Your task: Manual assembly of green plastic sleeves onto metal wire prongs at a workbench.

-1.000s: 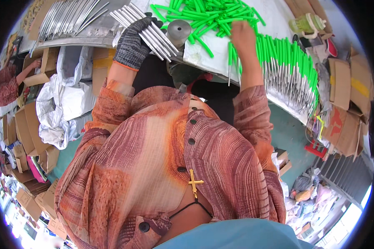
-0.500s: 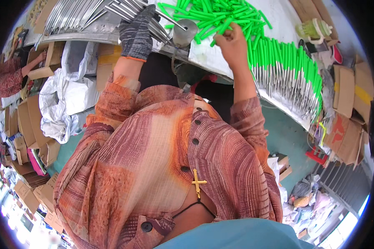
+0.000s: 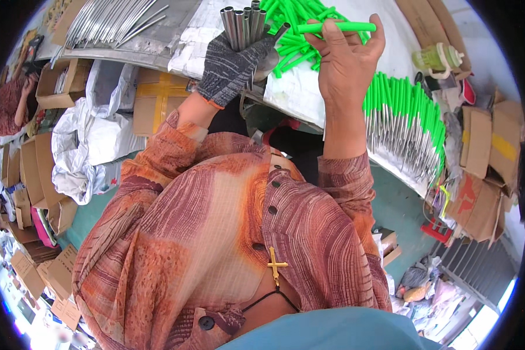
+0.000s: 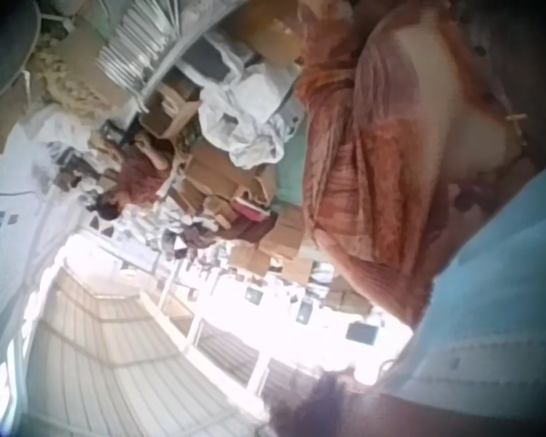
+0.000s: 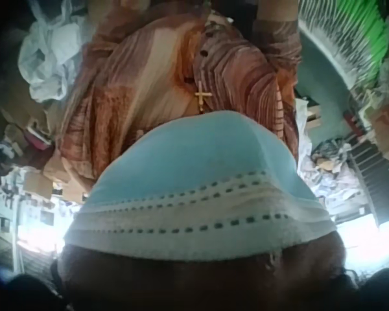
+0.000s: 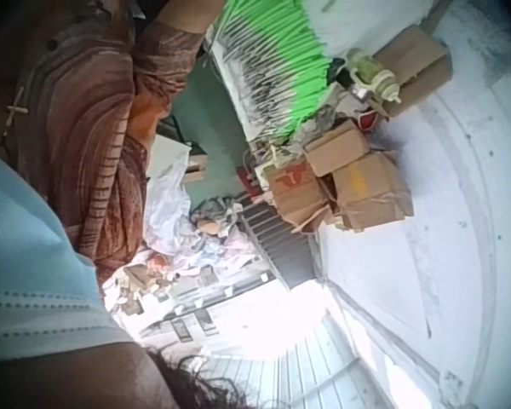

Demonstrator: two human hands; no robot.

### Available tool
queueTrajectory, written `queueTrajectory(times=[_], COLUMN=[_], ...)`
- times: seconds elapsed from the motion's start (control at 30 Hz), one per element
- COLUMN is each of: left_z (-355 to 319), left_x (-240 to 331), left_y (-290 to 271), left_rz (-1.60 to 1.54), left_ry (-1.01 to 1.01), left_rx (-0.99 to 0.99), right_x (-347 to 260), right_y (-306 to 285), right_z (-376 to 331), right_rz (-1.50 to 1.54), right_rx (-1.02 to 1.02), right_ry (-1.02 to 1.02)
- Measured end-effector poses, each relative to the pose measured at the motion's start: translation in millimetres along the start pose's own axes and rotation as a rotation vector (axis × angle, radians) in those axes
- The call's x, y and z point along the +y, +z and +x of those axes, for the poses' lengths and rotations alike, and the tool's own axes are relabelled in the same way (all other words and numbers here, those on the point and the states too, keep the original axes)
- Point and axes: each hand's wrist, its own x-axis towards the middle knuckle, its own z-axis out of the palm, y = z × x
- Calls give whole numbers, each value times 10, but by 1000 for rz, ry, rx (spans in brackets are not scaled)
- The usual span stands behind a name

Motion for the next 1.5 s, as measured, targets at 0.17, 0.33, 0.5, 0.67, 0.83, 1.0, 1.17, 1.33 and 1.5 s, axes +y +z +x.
queueTrajectory(times=[0.17,0.33,0.5,0.67,0.83,1.0,1.17,1.33,1.5], left_z=[-27,-12,-17,-12,42,136,222,240,137], left_x=[79,83,104,113,32,-87,-260,-265,-211], left_y=[17,26,4,-58,-67,-125,-417,-483,-499], left_rz=[-20,-226,-293,-266,-445,-711,-755,-643,-582], left_ry=[-50,-60,-133,-179,-294,-417,-377,-389,-338], left_rx=[2,-24,-34,-56,-92,22,119,117,198], right_x=[-34,-228,-304,-451,-279,82,204,20,-20], right_y=[100,247,329,417,435,215,345,234,-504], right_z=[17,75,75,70,141,125,-85,-57,216], right_rz=[-88,-520,-653,-917,-528,-639,-632,-909,-829], right_rx=[-33,-234,-315,-388,-461,-513,-370,-359,-3], right_ry=[-18,-305,-436,-428,-250,-235,-139,-172,150])
